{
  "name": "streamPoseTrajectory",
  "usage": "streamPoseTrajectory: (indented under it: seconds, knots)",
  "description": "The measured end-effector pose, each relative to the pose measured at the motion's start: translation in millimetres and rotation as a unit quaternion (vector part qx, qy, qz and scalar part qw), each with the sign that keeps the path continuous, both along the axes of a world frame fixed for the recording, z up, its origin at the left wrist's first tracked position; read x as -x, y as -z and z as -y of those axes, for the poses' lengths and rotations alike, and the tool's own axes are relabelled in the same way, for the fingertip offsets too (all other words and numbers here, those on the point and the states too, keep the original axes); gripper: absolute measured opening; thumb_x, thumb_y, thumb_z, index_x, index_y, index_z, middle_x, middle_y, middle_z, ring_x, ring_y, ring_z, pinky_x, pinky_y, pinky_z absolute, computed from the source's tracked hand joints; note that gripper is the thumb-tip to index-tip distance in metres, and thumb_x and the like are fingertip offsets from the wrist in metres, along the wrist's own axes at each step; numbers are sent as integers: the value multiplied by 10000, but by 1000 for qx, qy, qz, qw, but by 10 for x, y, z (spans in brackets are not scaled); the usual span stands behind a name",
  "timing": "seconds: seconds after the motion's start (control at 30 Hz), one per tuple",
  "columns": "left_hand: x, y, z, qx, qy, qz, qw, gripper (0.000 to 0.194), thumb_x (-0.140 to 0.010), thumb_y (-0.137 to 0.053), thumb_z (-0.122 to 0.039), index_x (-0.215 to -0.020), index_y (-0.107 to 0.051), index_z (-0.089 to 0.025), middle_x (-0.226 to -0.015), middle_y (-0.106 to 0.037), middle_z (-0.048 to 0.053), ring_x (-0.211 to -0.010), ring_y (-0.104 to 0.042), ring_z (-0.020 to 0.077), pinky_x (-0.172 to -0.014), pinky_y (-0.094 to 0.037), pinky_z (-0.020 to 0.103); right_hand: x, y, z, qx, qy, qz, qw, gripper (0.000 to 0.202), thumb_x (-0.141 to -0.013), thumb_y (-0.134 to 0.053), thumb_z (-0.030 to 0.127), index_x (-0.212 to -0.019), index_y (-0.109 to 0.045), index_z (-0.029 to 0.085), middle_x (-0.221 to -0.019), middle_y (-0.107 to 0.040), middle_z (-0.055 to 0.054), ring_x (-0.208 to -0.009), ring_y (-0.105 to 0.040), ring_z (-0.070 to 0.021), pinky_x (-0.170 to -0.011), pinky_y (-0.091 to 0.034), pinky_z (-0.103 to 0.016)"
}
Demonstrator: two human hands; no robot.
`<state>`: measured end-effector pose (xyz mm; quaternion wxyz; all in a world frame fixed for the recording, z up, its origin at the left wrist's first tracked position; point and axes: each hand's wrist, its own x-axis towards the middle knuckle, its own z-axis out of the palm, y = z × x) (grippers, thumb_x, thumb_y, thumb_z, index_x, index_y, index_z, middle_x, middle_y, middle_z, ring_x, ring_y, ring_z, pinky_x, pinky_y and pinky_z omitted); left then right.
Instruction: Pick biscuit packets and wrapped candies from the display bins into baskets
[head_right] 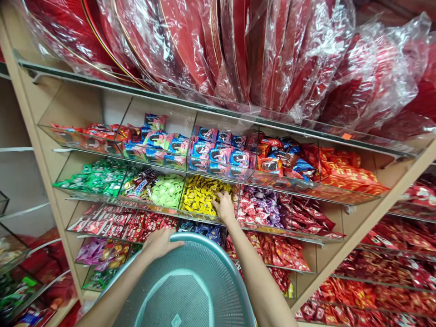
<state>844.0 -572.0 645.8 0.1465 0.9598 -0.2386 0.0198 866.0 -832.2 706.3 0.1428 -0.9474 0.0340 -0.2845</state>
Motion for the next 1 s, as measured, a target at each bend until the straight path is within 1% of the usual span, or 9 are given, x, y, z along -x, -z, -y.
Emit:
streamPoseTrajectory:
  seconds: [0.17,0.27,0.4,0.57,0.63,0.9,1.0]
  knots:
    - [-13,28,129,-9,24,8,1000,538,-700,-427,-691,-925,-643,-254,-867,-696,88,-865,-633,274,-701,-454,322,11,-18,-17,7,-11,-7,1000,324,-782,-541,292,-1089,-586,199,-1084,-516,-103,-1016,-491,-228,-864,-391,-326]
    - [-33,37,160,-8,22,11,1000,560,-696,-427,-698,-960,-643,-254,-898,-695,100,-894,-626,279,-719,-454,329,25,-36,-33,12,-17,-7,1000,298,-794,-516,254,-1080,-585,206,-1067,-526,-91,-1026,-482,-220,-863,-383,-318]
    - [-37,9,144,-9,17,16,1000,532,-703,-421,-693,-895,-647,-251,-858,-699,91,-865,-634,283,-700,-460,334,44,-50,-49,17,-25,-2,1000,280,-805,-482,206,-1068,-577,212,-1041,-526,-82,-1019,-472,-210,-838,-387,-303]
    - [-6,-57,116,-11,3,12,1000,505,-709,-429,-673,-851,-635,-235,-835,-691,84,-838,-638,275,-683,-463,325,37,-33,-48,21,-14,-6,1000,249,-781,-519,225,-1022,-574,200,-1012,-515,-92,-966,-485,-227,-781,-397,-314]
    - [7,-67,113,-15,-3,11,1000,504,-712,-426,-671,-850,-633,-233,-838,-691,87,-837,-639,273,-686,-463,326,26,-22,-38,21,-11,-6,1000,224,-782,-517,227,-997,-573,199,-990,-523,-86,-934,-498,-221,-771,-396,-311]
    - [24,-7,119,-15,-7,22,1000,522,-703,-424,-685,-867,-639,-238,-848,-692,90,-838,-638,275,-680,-462,330,-28,-21,26,25,-30,4,999,174,-774,-492,167,-923,-580,176,-902,-553,-65,-880,-511,-186,-806,-389,-283]
    - [33,-14,127,-15,-5,15,1000,537,-699,-427,-689,-887,-640,-234,-856,-692,96,-854,-633,277,-694,-458,331,-58,-34,40,24,-32,-1,999,165,-745,-524,160,-899,-584,167,-884,-547,-63,-848,-515,-177,-796,-395,-274]
